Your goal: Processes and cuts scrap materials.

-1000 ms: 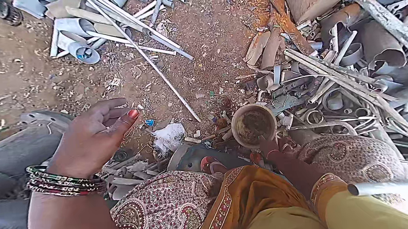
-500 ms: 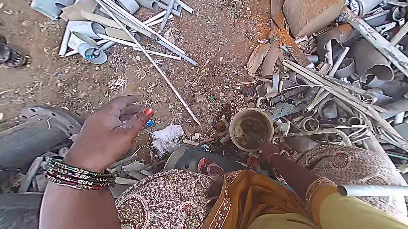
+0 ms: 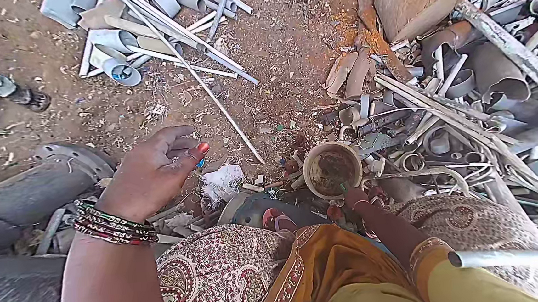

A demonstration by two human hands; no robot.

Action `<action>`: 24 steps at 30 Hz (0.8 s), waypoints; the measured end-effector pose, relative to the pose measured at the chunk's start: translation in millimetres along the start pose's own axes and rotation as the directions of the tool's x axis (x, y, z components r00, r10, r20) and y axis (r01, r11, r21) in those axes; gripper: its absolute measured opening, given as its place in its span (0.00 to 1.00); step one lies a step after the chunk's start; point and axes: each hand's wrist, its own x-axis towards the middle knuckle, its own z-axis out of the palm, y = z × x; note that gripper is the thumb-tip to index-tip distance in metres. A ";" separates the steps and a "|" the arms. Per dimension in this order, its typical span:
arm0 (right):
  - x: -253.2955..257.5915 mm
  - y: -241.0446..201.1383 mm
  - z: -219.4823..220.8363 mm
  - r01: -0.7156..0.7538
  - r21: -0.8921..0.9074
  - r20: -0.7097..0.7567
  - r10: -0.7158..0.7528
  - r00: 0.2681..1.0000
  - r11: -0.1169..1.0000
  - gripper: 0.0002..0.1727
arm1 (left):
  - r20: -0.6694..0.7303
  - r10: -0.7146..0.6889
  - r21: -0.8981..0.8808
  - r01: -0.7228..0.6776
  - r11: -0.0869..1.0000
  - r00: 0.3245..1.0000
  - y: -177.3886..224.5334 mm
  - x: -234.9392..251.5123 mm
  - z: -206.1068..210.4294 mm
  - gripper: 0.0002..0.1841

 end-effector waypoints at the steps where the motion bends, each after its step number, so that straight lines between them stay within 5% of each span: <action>1: -0.4 -2.8 0.2 0.013 -0.041 -0.005 -0.014 1.000 0.999 0.35 | 0.008 -0.011 0.000 0.011 1.000 1.000 0.0 1.1 -0.4 0.27; 7: 11.3 1.8 -2.2 0.041 -0.145 -0.030 -0.046 0.998 0.989 0.42 | 0.027 0.004 0.005 -0.004 1.000 1.000 3.1 6.7 1.0 0.27; 14: 24.1 -9.3 -4.9 0.009 0.283 0.034 -0.020 0.999 0.959 0.29 | 0.051 0.025 0.025 -0.026 0.999 0.998 16.5 11.4 7.3 0.26; 19: 21.5 -4.2 -11.2 0.046 -0.121 -0.057 -0.053 0.997 0.992 0.36 | 0.088 0.017 0.054 -0.022 0.998 0.996 20.6 14.9 16.7 0.27; 24: 22.7 -3.0 -33.4 0.038 -0.066 -0.023 -0.040 0.999 0.997 0.32 | 0.124 -0.007 0.070 -0.002 0.998 0.992 25.1 18.2 22.1 0.28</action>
